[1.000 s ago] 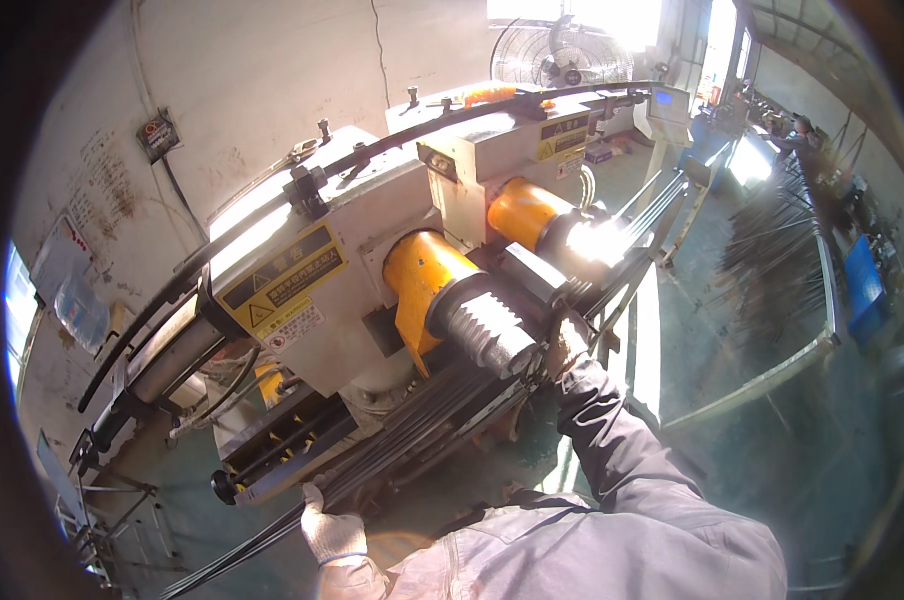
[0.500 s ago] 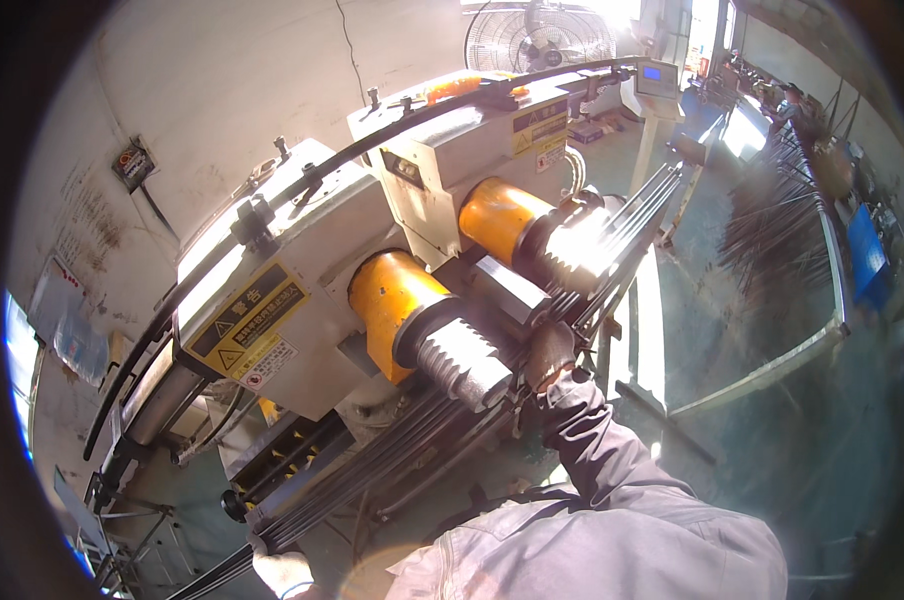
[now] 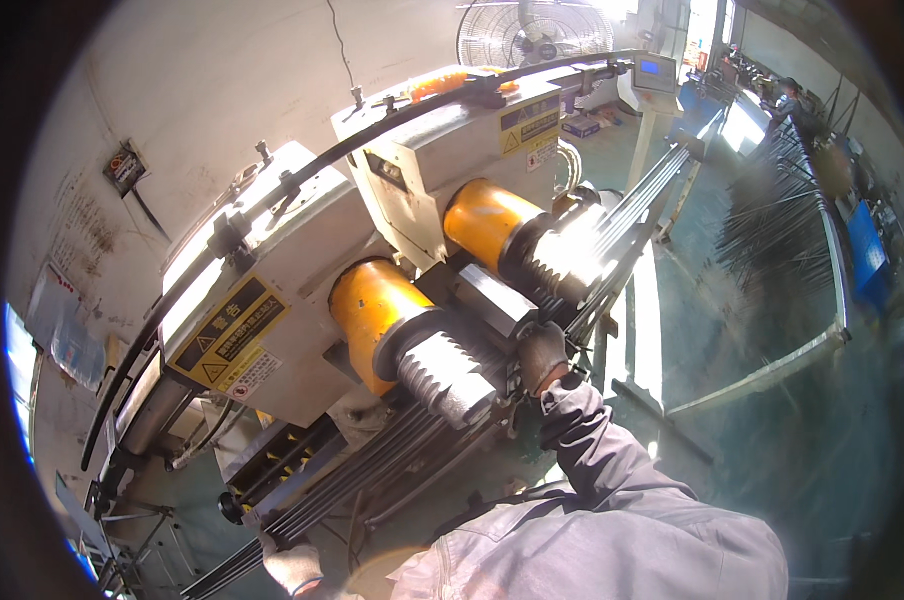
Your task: The person repeatedly picks up bundles of long metal rods from a floor stack and feeds them into a rolling machine. The rods are guided through the rollers and then placed onto a growing output pile. The cycle of picking, feeding, and stacking continues throughout the clip.
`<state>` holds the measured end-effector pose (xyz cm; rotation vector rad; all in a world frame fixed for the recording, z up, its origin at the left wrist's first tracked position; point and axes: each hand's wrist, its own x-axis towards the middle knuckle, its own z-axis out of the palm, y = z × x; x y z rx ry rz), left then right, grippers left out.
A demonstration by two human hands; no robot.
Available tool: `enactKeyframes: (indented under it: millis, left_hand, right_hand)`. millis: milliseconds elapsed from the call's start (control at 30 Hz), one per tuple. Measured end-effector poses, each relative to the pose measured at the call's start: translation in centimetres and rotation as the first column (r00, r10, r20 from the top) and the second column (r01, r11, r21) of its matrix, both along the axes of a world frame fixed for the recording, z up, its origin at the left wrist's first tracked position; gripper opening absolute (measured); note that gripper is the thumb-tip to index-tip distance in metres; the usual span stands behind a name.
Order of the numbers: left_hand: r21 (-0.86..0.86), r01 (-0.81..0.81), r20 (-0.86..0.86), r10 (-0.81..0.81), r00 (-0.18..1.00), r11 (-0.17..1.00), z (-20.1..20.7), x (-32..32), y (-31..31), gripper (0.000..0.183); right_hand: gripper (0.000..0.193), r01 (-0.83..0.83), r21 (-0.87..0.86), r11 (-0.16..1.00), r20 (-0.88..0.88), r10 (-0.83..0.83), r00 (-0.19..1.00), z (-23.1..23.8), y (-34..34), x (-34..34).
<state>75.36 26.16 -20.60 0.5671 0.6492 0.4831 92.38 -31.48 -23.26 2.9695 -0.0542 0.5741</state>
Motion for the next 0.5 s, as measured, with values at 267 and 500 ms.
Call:
enactKeyframes:
  millis: [267,500]
  left_hand:
    - [0.353,0.021,-0.022,-0.014,1.000,0.935,0.6,-0.1,-1.8,0.048]
    - [0.166,0.267,0.101,-0.285,0.953,0.949,0.5,0.2,-8.3,0.043]
  right_hand:
    - [0.018,0.007,0.962,0.272,0.080,-0.307,0.948,-3.5,2.5,2.4]
    - [0.040,-0.243,0.720,-0.649,0.022,-0.329,0.944,1.3,2.9,0.4]
